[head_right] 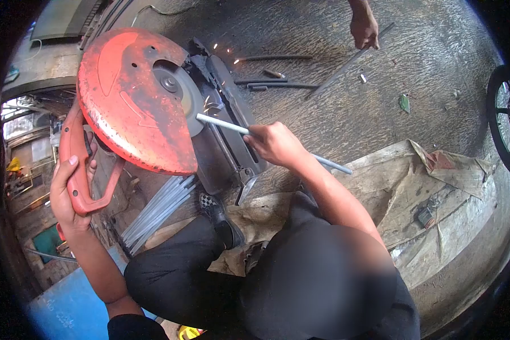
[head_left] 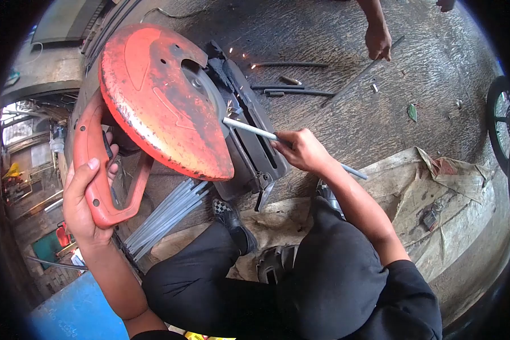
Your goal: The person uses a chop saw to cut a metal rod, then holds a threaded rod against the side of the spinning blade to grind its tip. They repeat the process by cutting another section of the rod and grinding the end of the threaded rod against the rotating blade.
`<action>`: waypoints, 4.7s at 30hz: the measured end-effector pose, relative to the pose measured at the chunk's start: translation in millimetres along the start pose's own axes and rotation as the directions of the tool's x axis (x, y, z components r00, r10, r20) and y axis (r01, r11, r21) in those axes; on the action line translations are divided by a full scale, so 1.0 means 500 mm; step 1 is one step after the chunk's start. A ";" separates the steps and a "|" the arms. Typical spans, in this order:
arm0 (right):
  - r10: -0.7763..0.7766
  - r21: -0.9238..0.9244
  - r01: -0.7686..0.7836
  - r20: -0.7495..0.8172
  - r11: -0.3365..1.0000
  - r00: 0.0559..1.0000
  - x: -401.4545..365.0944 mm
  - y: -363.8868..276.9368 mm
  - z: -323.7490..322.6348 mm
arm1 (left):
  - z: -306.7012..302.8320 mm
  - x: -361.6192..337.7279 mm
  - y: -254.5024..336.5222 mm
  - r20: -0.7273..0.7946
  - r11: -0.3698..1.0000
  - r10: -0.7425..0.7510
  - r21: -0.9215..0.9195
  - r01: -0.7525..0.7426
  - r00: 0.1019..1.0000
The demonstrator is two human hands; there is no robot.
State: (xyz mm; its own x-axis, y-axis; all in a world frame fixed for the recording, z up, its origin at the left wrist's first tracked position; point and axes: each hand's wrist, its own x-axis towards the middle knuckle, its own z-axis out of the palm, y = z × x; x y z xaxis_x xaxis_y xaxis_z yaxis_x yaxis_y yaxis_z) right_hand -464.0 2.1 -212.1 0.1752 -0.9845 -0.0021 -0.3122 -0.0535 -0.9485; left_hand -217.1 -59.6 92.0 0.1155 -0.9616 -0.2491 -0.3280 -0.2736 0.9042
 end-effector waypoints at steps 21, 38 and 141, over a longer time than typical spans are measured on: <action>0.150 0.329 -0.240 0.276 0.913 0.949 0.005 0.025 0.003 | -0.010 0.000 -0.002 -0.001 0.999 -0.011 0.050 0.011 1.000; 0.103 0.156 -0.120 0.115 0.980 0.988 0.017 0.025 0.022 | 0.001 0.000 -0.001 -0.008 1.000 0.005 0.001 -0.005 1.000; -0.076 -0.056 0.087 0.178 0.995 0.981 0.101 0.031 -0.054 | -0.006 -0.004 -0.003 -0.085 1.000 -0.014 0.024 0.017 0.996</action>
State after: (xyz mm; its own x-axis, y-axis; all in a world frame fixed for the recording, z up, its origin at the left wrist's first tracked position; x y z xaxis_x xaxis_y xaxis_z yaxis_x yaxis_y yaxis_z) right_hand -485.0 -52.9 -218.6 0.3621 -0.9320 0.0137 -0.3475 -0.1487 -0.9258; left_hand -214.0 -56.9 92.2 0.1991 -0.9521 -0.2319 -0.3489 -0.2900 0.8912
